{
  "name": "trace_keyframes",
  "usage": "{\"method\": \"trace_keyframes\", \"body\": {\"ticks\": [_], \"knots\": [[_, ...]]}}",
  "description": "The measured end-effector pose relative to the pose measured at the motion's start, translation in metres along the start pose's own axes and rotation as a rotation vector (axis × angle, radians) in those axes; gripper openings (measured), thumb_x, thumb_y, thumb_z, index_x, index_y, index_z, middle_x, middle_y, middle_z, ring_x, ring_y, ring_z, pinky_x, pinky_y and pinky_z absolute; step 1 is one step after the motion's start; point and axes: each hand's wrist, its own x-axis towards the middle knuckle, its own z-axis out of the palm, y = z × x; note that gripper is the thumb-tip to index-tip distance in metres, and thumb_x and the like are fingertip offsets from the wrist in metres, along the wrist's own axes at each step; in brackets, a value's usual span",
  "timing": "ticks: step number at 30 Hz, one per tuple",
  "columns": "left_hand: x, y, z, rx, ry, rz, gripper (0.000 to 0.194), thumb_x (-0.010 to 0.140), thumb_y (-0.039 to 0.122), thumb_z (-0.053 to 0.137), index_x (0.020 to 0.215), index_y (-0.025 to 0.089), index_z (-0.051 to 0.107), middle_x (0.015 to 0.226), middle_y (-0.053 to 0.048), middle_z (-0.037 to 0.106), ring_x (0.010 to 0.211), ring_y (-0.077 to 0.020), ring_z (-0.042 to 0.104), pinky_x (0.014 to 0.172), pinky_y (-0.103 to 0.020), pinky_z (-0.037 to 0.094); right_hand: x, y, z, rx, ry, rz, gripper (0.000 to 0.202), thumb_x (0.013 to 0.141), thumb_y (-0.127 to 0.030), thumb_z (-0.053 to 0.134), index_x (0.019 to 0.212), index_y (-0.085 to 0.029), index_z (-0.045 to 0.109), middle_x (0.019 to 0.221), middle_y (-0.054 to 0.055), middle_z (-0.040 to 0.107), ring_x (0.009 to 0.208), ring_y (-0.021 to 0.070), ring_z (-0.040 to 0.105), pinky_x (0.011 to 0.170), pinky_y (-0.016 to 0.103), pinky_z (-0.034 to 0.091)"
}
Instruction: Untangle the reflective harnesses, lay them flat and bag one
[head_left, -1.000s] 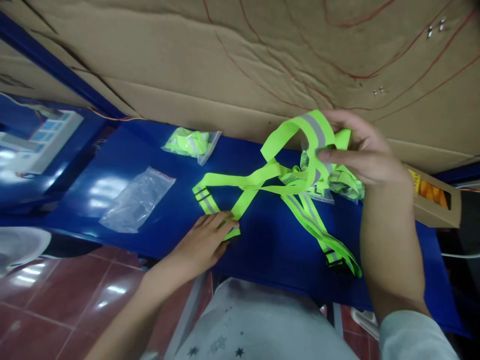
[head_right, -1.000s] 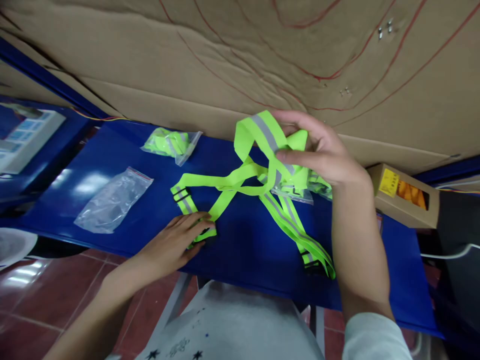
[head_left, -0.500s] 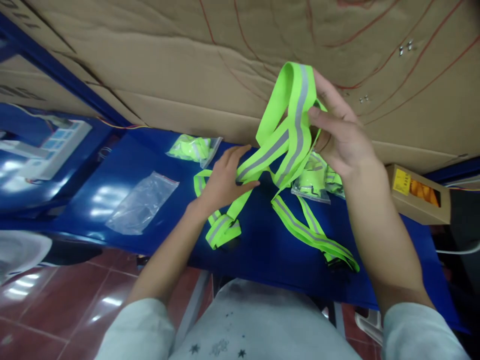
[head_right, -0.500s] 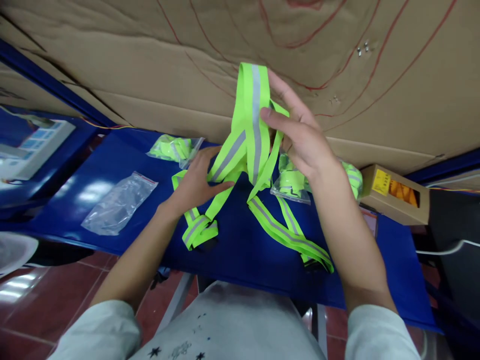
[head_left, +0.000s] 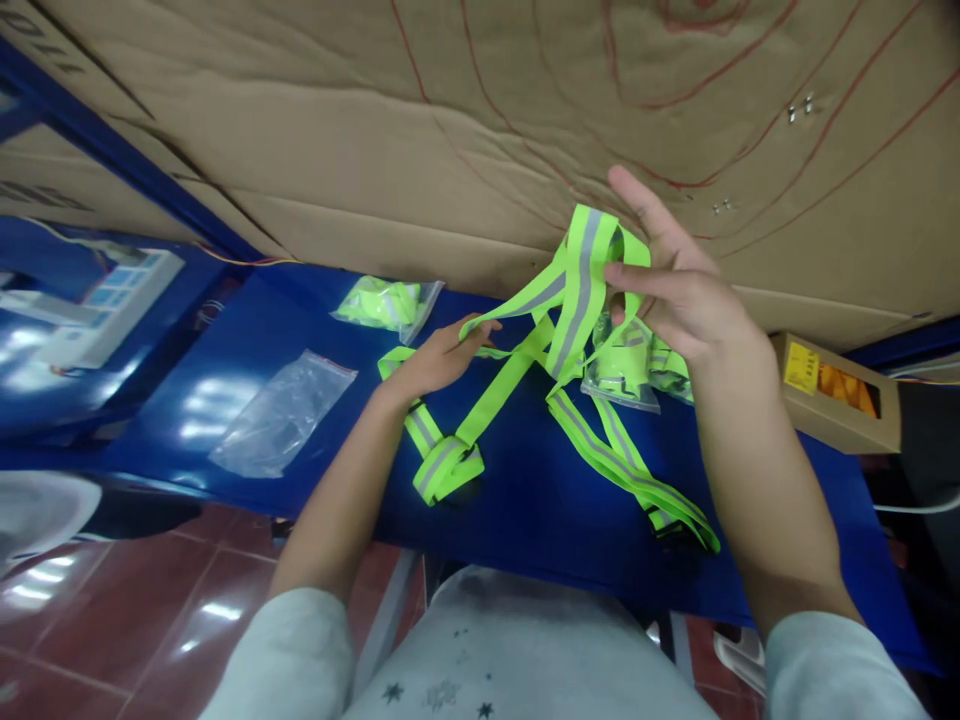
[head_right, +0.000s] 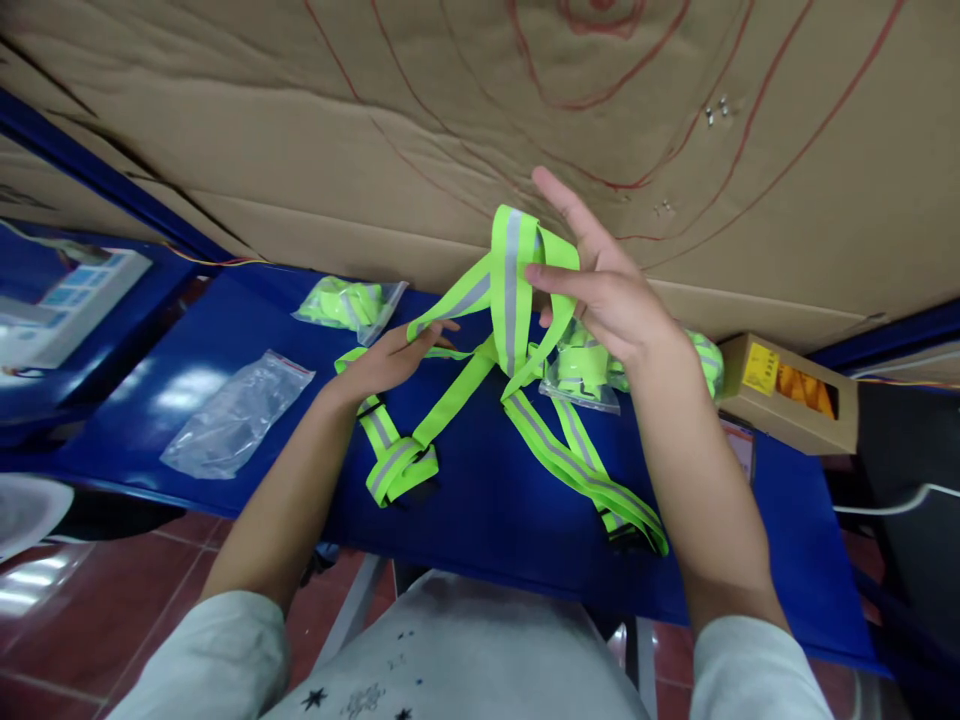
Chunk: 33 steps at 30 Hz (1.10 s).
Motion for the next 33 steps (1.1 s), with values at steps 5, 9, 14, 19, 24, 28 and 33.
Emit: {"method": "trace_keyframes", "body": {"ticks": [5, 9, 14, 19, 24, 28, 33], "knots": [[-0.009, 0.016, -0.003, 0.001, -0.11, -0.035, 0.065, 0.104, 0.074, 0.042, 0.13, 0.022, 0.071, 0.132, -0.01, 0.075, 0.123, -0.029, 0.072, 0.105, -0.041, 0.057, 0.0, 0.002, -0.003, -0.029, 0.057, 0.078, 0.09, 0.08, -0.026, 0.084, 0.159, -0.046, 0.047, 0.163, -0.003, 0.052, 0.092, 0.0185, 0.071, 0.053, 0.028, 0.06], [-0.02, 0.033, -0.01, 0.022, -0.176, 0.034, 0.062, 0.107, 0.069, 0.037, 0.13, 0.021, 0.07, 0.135, -0.01, 0.073, 0.124, -0.0285, 0.071, 0.104, -0.04, 0.056, -0.002, 0.003, -0.009, -0.03, 0.082, 0.096, 0.086, 0.077, -0.026, 0.086, 0.153, -0.05, 0.054, 0.163, -0.004, 0.054, 0.086, 0.0183, 0.07, 0.048, 0.028, 0.056], [-0.029, 0.037, -0.018, 0.241, -0.176, -0.094, 0.065, 0.106, 0.069, 0.039, 0.151, 0.025, 0.06, 0.106, -0.007, 0.08, 0.097, -0.0262, 0.075, 0.09, -0.035, 0.055, -0.002, 0.004, -0.013, 0.026, 0.099, 0.11, 0.071, 0.077, -0.02, 0.085, 0.141, -0.046, 0.068, 0.165, -0.008, 0.05, 0.075, 0.0097, 0.063, 0.05, 0.023, 0.055], [-0.032, 0.04, -0.022, 0.174, -0.28, -0.117, 0.064, 0.105, 0.07, 0.04, 0.149, 0.028, 0.062, 0.123, -0.005, 0.08, 0.109, -0.0248, 0.075, 0.092, -0.031, 0.055, 0.001, 0.009, -0.017, 0.012, 0.073, 0.115, 0.063, 0.081, -0.02, 0.083, 0.137, -0.046, 0.07, 0.145, -0.005, 0.064, 0.075, 0.0103, 0.062, 0.057, 0.024, 0.06], [-0.038, 0.057, -0.027, 0.093, -0.481, -0.069, 0.061, 0.108, 0.067, 0.034, 0.144, 0.029, 0.066, 0.126, -0.003, 0.079, 0.118, -0.0225, 0.072, 0.104, -0.03, 0.053, 0.002, 0.015, -0.021, -0.019, 0.096, 0.121, 0.059, 0.082, -0.017, 0.083, 0.135, -0.041, 0.072, 0.149, -0.003, 0.062, 0.079, 0.0111, 0.063, 0.055, 0.023, 0.058], [-0.043, 0.069, -0.025, -0.059, -0.694, -0.092, 0.057, 0.108, 0.064, 0.04, 0.141, 0.028, 0.068, 0.124, -0.006, 0.08, 0.119, -0.0247, 0.072, 0.104, -0.036, 0.056, 0.003, 0.019, -0.022, -0.033, 0.107, 0.13, 0.059, 0.084, -0.017, 0.083, 0.136, -0.04, 0.07, 0.153, -0.002, 0.06, 0.079, 0.0103, 0.064, 0.052, 0.022, 0.056], [-0.059, 0.066, -0.023, -0.193, -0.846, -0.128, 0.051, 0.099, 0.053, 0.066, 0.146, 0.032, 0.065, 0.13, -0.008, 0.078, 0.112, -0.0273, 0.076, 0.091, -0.037, 0.063, 0.005, 0.024, -0.021, -0.05, 0.14, 0.163, 0.06, 0.084, -0.015, 0.081, 0.138, -0.038, 0.069, 0.145, 0.0, 0.065, 0.084, 0.0127, 0.068, 0.052, 0.021, 0.056]]}}
